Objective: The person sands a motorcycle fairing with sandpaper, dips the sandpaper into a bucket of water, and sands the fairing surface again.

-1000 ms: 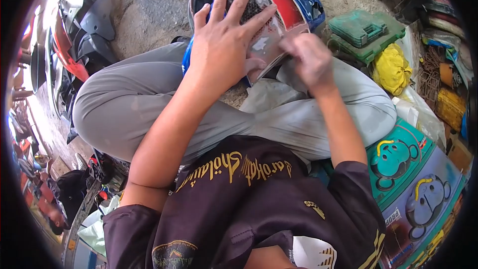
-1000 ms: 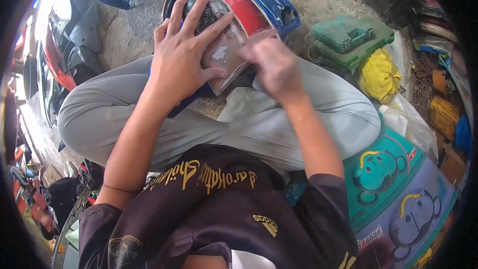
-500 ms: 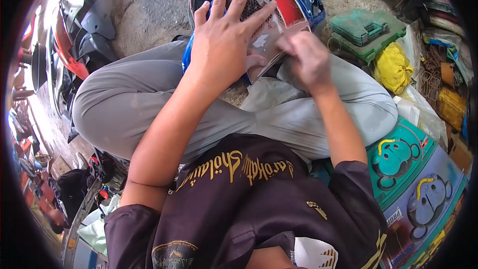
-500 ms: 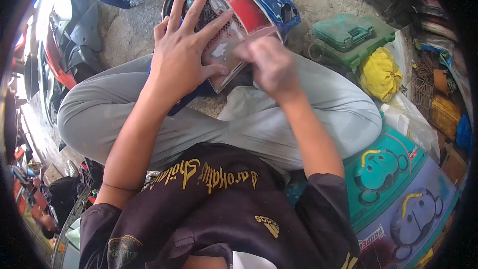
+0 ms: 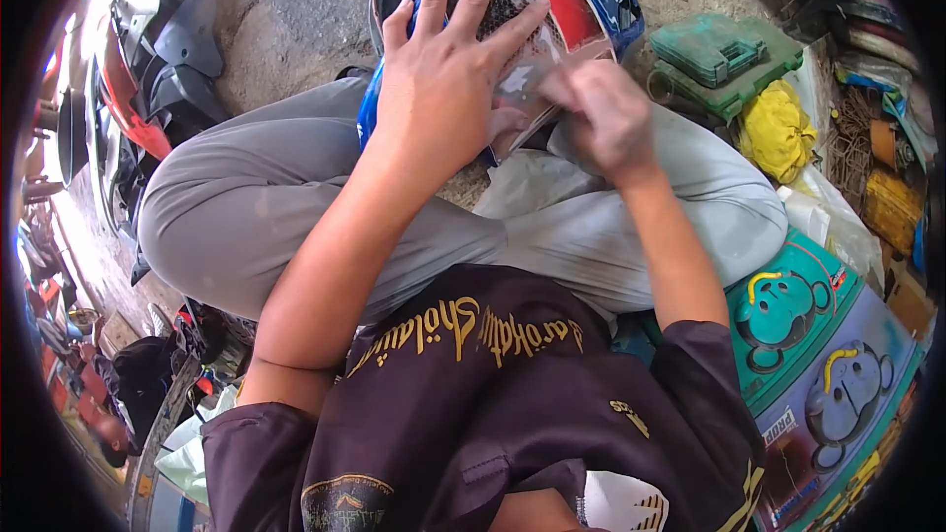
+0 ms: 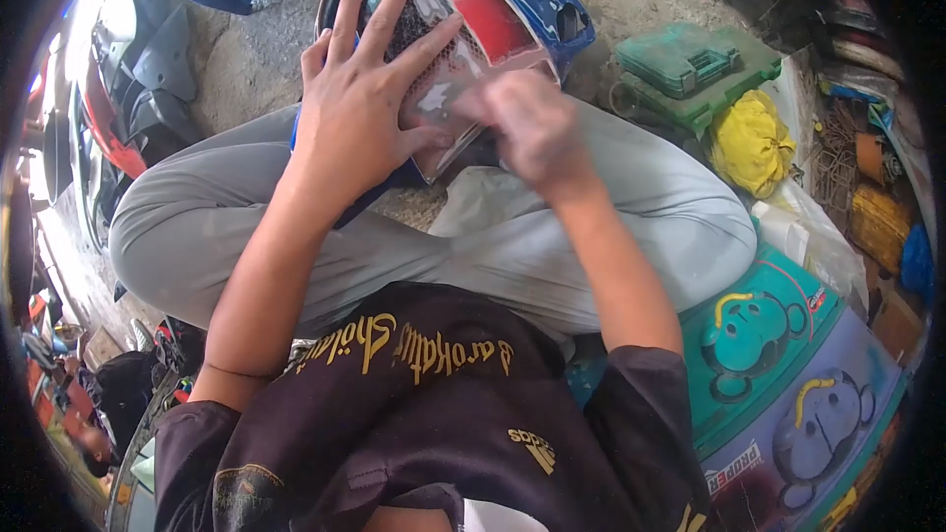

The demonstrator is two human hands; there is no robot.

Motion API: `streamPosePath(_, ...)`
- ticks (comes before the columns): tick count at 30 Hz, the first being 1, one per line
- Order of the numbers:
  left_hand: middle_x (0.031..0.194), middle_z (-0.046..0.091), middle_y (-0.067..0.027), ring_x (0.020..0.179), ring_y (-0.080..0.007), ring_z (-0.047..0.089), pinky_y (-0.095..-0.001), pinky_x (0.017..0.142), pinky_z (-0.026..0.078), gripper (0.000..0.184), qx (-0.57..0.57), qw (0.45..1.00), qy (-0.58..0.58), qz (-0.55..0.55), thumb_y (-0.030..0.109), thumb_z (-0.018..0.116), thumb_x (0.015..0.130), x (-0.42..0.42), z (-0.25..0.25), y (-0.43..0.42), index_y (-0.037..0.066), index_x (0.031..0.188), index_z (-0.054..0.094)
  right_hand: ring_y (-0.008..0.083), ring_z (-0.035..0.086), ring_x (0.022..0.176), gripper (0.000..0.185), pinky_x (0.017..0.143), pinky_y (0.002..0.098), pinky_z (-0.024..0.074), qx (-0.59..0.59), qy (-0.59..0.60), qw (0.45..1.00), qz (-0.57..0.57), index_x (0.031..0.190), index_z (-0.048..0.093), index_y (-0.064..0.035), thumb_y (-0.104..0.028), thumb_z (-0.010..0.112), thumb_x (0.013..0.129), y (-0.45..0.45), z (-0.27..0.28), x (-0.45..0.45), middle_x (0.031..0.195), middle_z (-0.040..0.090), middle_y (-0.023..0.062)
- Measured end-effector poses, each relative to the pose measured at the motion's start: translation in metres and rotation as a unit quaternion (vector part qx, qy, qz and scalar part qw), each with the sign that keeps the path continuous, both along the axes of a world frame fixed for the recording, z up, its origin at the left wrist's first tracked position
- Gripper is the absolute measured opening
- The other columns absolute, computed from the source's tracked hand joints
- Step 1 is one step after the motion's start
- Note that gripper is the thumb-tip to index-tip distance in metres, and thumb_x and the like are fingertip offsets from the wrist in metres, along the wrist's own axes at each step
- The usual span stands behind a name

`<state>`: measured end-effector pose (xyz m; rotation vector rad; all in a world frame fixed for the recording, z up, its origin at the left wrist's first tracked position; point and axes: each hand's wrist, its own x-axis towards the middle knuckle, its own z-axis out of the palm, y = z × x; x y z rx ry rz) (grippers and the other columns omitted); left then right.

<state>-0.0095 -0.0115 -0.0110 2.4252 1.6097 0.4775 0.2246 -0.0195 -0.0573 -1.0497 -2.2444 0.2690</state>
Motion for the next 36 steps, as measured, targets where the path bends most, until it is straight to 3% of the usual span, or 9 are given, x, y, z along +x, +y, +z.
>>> streamPosePath(2,0.178,0.035,-0.0080,0.162,-0.0441,0.029,-0.0620,0.119,0.037,0.107,0.009,1.000,0.002,-0.002,0.034,0.100,0.061,0.000,-0.001,0.000,0.039,0.159,0.060,0.0399,0.073,0.090,0.023,0.080,0.0483,0.0609,0.007,0.012,0.999,0.038,0.104,0.070,0.0016,0.009,0.066,0.083,0.000,0.005,-0.006,0.098,0.072,0.0173)
streamPosePath(5,0.178,0.036,-0.0087,0.163,-0.0429,0.029,-0.0612,0.119,0.037,0.108,-0.007,1.000,-0.001,0.002,0.033,0.100,0.060,-0.002,-0.003,-0.003,0.038,0.159,0.060,0.0402,0.074,0.096,0.033,0.084,0.0475,0.0613,-0.040,0.018,0.997,-0.060,0.112,0.074,0.0006,0.009,0.067,0.081,0.006,-0.025,0.031,0.103,0.073,0.0187)
streamPosePath(8,0.178,0.036,-0.0083,0.163,-0.0422,0.028,-0.0610,0.119,0.037,0.109,-0.011,1.000,0.001,0.009,0.034,0.101,0.059,-0.003,-0.002,-0.002,0.039,0.159,0.060,0.0392,0.075,0.092,0.027,0.080,0.0463,0.0620,0.012,-0.002,1.000,-0.011,0.110,0.074,0.0004,0.010,0.068,0.085,0.003,0.003,0.001,0.102,0.074,0.0182)
streamPosePath(12,0.177,0.037,-0.0077,0.163,-0.0422,0.028,-0.0608,0.120,0.038,0.109,-0.013,1.000,-0.002,-0.001,0.035,0.101,0.060,-0.004,-0.001,-0.004,0.039,0.160,0.058,0.0394,0.072,0.094,0.028,0.083,0.0473,0.0605,-0.064,0.021,0.996,-0.059,0.106,0.070,0.0007,0.007,0.069,0.079,0.005,-0.010,0.025,0.100,0.071,0.0175)
streamPosePath(16,0.174,0.041,-0.0080,0.161,-0.0404,0.032,-0.0598,0.120,0.039,0.100,0.005,1.000,0.011,0.009,0.036,0.099,0.067,0.001,0.001,-0.007,0.036,0.158,0.059,0.0384,0.072,0.092,0.028,0.081,0.0481,0.0598,-0.039,0.015,0.999,0.020,0.106,0.071,-0.0007,0.008,0.068,0.079,-0.007,0.005,-0.008,0.099,0.071,0.0167)
streamPosePath(20,0.177,0.037,-0.0061,0.161,-0.0425,0.033,-0.0582,0.120,0.040,0.104,-0.009,1.000,0.015,0.021,0.032,0.100,0.064,0.006,0.004,-0.008,0.039,0.159,0.059,0.0409,0.073,0.093,0.032,0.081,0.0474,0.0597,-0.064,0.031,0.993,-0.097,0.109,0.073,0.0019,0.011,0.064,0.080,-0.004,-0.019,0.023,0.100,0.072,0.0184)
streamPosePath(30,0.175,0.040,-0.0072,0.162,-0.0407,0.032,-0.0583,0.121,0.038,0.101,-0.007,1.000,0.009,0.017,0.035,0.099,0.067,0.006,0.001,-0.006,0.037,0.159,0.058,0.0382,0.075,0.093,0.030,0.083,0.0460,0.0617,-0.014,0.013,1.000,-0.021,0.110,0.074,0.0027,0.011,0.064,0.083,-0.008,-0.007,-0.003,0.102,0.075,0.0190)
streamPosePath(34,0.175,0.039,-0.0076,0.162,-0.0412,0.032,-0.0592,0.121,0.038,0.098,-0.014,0.999,0.010,0.027,0.032,0.098,0.069,0.007,0.004,-0.008,0.036,0.158,0.059,0.0375,0.075,0.091,0.028,0.081,0.0450,0.0617,-0.030,0.006,0.994,-0.107,0.109,0.073,0.0032,0.011,0.063,0.084,0.002,-0.015,0.020,0.101,0.074,0.0189)
streamPosePath(36,0.176,0.039,-0.0079,0.162,-0.0411,0.032,-0.0602,0.121,0.037,0.093,-0.008,0.999,0.017,0.030,0.030,0.097,0.071,0.008,0.002,-0.008,0.035,0.157,0.061,0.0356,0.075,0.089,0.027,0.078,0.0438,0.0614,0.016,0.010,1.000,-0.014,0.106,0.074,0.0002,0.012,0.063,0.085,-0.006,-0.008,0.006,0.100,0.074,0.0183)
